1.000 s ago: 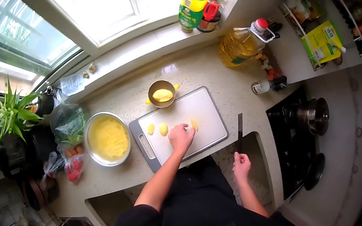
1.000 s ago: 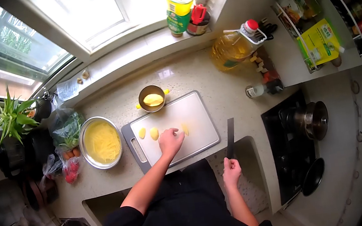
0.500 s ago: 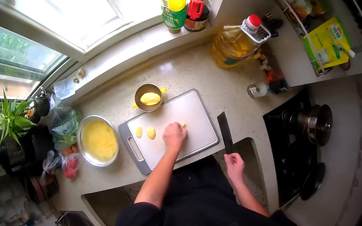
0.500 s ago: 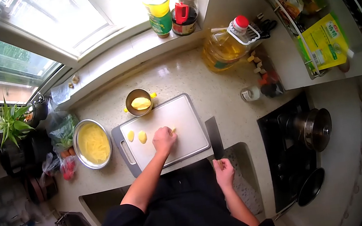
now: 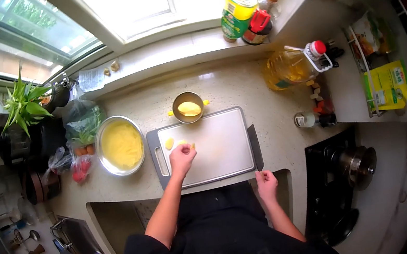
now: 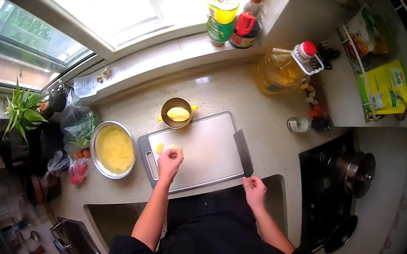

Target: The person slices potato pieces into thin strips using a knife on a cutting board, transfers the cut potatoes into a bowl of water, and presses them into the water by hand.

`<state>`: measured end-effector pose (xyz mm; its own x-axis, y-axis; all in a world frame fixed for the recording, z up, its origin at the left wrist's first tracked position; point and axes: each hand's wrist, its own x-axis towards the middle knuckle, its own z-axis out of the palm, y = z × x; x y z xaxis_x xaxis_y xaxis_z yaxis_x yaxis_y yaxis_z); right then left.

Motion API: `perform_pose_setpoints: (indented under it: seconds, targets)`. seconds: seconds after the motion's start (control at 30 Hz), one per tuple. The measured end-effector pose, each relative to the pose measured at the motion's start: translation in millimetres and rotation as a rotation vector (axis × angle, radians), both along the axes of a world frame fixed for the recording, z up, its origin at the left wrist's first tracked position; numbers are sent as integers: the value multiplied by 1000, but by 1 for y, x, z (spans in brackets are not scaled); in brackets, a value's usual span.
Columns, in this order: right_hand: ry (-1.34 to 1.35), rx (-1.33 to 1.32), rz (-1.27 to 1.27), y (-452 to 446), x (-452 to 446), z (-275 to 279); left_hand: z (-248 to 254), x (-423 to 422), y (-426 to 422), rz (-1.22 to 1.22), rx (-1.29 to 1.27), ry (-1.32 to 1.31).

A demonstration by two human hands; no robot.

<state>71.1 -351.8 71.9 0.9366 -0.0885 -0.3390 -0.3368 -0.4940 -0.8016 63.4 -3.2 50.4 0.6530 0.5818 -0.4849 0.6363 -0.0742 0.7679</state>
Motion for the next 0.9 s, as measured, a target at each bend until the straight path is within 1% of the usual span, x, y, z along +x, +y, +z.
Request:
perform_pose_setpoints:
  seconds: [0.03, 0.1, 0.13, 0.17, 0.23, 0.33, 0.43, 0.47, 0.5, 0.57, 0.67, 0.77, 0.87, 0.9]
  targets:
    - [12, -2, 25, 6, 4, 0, 0, -10, 19, 96, -85, -47]
    - [41, -7, 75, 17, 7, 4, 30, -24, 58, 245, -91, -170]
    - [85, -5, 87, 27, 10, 9, 39, -32, 79, 300, -46, -193]
    - [84, 9, 107, 34, 10, 6, 37, -42, 100, 362, 55, -179]
    - [81, 34, 143, 49, 10, 2, 31, -61, 143, 427, 141, -218]
    - [108, 70, 191, 72, 10, 1, 18, -82, 188, 416, 292, -143]
    - [130, 90, 211, 91, 7, 2, 16, -90, 208, 439, 255, 5]
    - [136, 92, 212, 96, 5, 2, 14, -91, 213, 459, 236, -11]
    - [133, 93, 214, 99, 4, 3, 13, -93, 217, 437, 286, 72]
    - [128, 91, 218, 107, -1, 6, 29, -92, 221, 390, 380, 238]
    - [128, 52, 199, 105, -6, 0, 18, -105, 232, 298, 693, 209]
    - [124, 31, 179, 107, -10, 0, 6, -115, 243, 210, 619, 103]
    - [114, 29, 202, 110, -14, 0, 9, -113, 232, -29, 793, 62]
    - [115, 25, 192, 110, -16, 0, 7, -110, 228, -72, 750, 102]
